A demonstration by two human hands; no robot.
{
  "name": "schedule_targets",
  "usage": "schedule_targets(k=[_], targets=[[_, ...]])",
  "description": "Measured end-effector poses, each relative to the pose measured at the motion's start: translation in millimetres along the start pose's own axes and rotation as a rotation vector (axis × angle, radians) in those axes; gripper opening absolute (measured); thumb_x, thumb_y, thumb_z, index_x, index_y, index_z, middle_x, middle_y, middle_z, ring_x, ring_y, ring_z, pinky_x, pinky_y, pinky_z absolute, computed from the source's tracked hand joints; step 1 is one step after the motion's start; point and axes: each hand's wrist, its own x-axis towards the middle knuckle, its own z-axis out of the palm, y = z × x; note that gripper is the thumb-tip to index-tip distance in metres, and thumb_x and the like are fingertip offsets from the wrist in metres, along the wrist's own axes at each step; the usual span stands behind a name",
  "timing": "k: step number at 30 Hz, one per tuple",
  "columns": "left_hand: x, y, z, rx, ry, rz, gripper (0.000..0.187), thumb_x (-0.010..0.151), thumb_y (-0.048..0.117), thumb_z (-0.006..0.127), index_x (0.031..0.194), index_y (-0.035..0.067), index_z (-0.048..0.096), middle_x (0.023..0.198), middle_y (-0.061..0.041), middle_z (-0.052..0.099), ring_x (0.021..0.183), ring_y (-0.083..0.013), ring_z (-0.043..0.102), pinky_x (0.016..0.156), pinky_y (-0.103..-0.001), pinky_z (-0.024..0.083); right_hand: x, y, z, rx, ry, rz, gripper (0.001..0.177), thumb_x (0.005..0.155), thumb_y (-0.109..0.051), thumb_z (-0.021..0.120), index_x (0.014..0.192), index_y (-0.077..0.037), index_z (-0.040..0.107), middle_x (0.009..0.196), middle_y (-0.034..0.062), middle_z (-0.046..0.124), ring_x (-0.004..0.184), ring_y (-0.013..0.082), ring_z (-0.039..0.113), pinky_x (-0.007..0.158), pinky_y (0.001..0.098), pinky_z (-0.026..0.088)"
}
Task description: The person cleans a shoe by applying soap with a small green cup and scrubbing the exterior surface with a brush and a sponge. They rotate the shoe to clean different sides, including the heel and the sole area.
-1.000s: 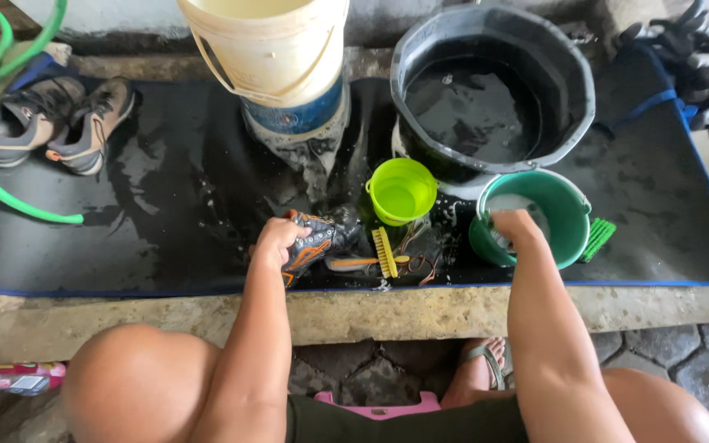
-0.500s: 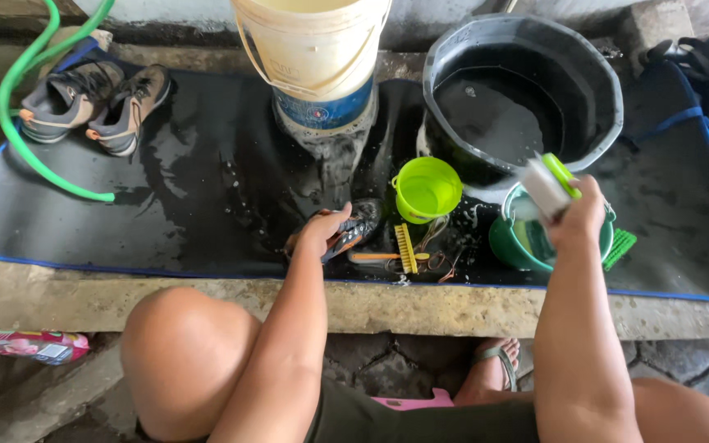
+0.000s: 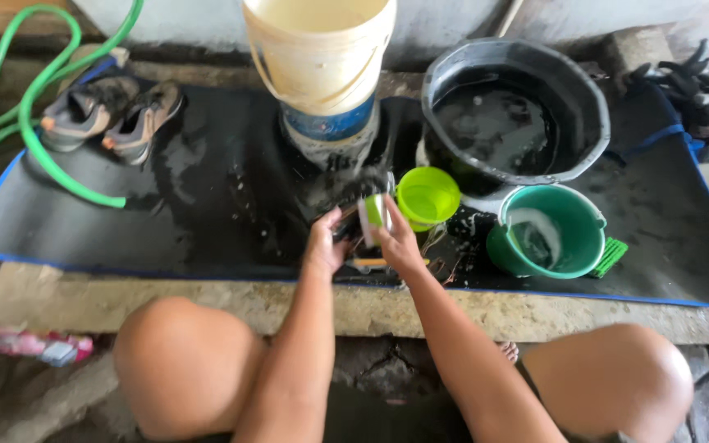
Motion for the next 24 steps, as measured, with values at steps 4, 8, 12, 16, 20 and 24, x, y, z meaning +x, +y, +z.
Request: schedule_targets(k=[4, 8, 12, 16, 20, 24], targets=[[4, -19, -30, -0.482, -0.135, -0.075, 0.076, 0.088, 0.065, 0.048, 0.121, -0.002, 0.060, 0.122, -0.025, 0.060, 0.113, -0.0382, 0.058, 0.102, -0.047, 0.043, 33, 47, 26, -0.380, 0.093, -0.294, 0.063, 0.087, -0.036, 0.060, 0.145, -0.024, 0.039, 0.121, 0.0258, 0.049, 0.108, 0.0501, 0.053, 0.093, 0.0564, 0.047], [34, -44, -50, -0.465, -0.215, -0.078, 0.068, 0.085, 0.069, 0.049, 0.111, 0.007, 0.063, 0.112, -0.012, 0.065, 0.101, -0.0281, 0.060, 0.097, -0.041, 0.046, 13, 51, 48, -0.645, 0.062, -0.586, 0.065, 0.080, -0.045, 0.064, 0.140, -0.029, 0.046, 0.104, 0.0155, 0.053, 0.081, 0.0407, 0.059, 0.066, 0.0500, 0.051], [51, -64, -51, -0.399, -0.233, -0.020, 0.060, 0.089, 0.068, 0.037, 0.101, 0.016, 0.066, 0.105, -0.002, 0.070, 0.095, -0.0164, 0.065, 0.095, -0.032, 0.050, 7, 48, 34, -0.610, -0.046, -0.815, 0.069, 0.079, -0.040, 0.070, 0.141, -0.022, 0.048, 0.089, 0.0152, 0.055, 0.061, 0.0345, 0.061, 0.050, 0.0436, 0.053], [46, -70, -43, -0.307, -0.072, -0.068, 0.061, 0.086, 0.066, 0.053, 0.083, 0.006, 0.064, 0.075, -0.013, 0.064, 0.067, -0.0313, 0.063, 0.064, -0.044, 0.053, 29, 33, 3, -1.050, 0.175, -0.890, 0.071, 0.070, -0.043, 0.069, 0.137, -0.038, 0.048, 0.097, 0.0070, 0.051, 0.073, 0.0284, 0.062, 0.053, 0.0384, 0.055], [38, -80, -39, -0.257, -0.134, -0.060, 0.060, 0.083, 0.064, 0.061, 0.083, 0.004, 0.063, 0.066, -0.012, 0.056, 0.066, -0.0266, 0.061, 0.066, -0.038, 0.053, 37, 35, -2, -1.117, 0.411, -0.817, 0.061, 0.081, -0.042, 0.062, 0.139, -0.034, 0.046, 0.092, 0.0118, 0.044, 0.077, 0.0327, 0.055, 0.054, 0.0413, 0.052], [52, -87, -44, -0.384, -0.238, -0.053, 0.064, 0.079, 0.070, 0.054, 0.099, 0.010, 0.059, 0.089, -0.008, 0.052, 0.088, -0.0230, 0.057, 0.088, -0.036, 0.046, 7, 19, 28, -0.831, 0.066, -0.264, 0.066, 0.080, -0.057, 0.058, 0.141, -0.039, 0.042, 0.102, 0.0139, 0.053, 0.084, 0.0421, 0.065, 0.072, 0.0485, 0.054]])
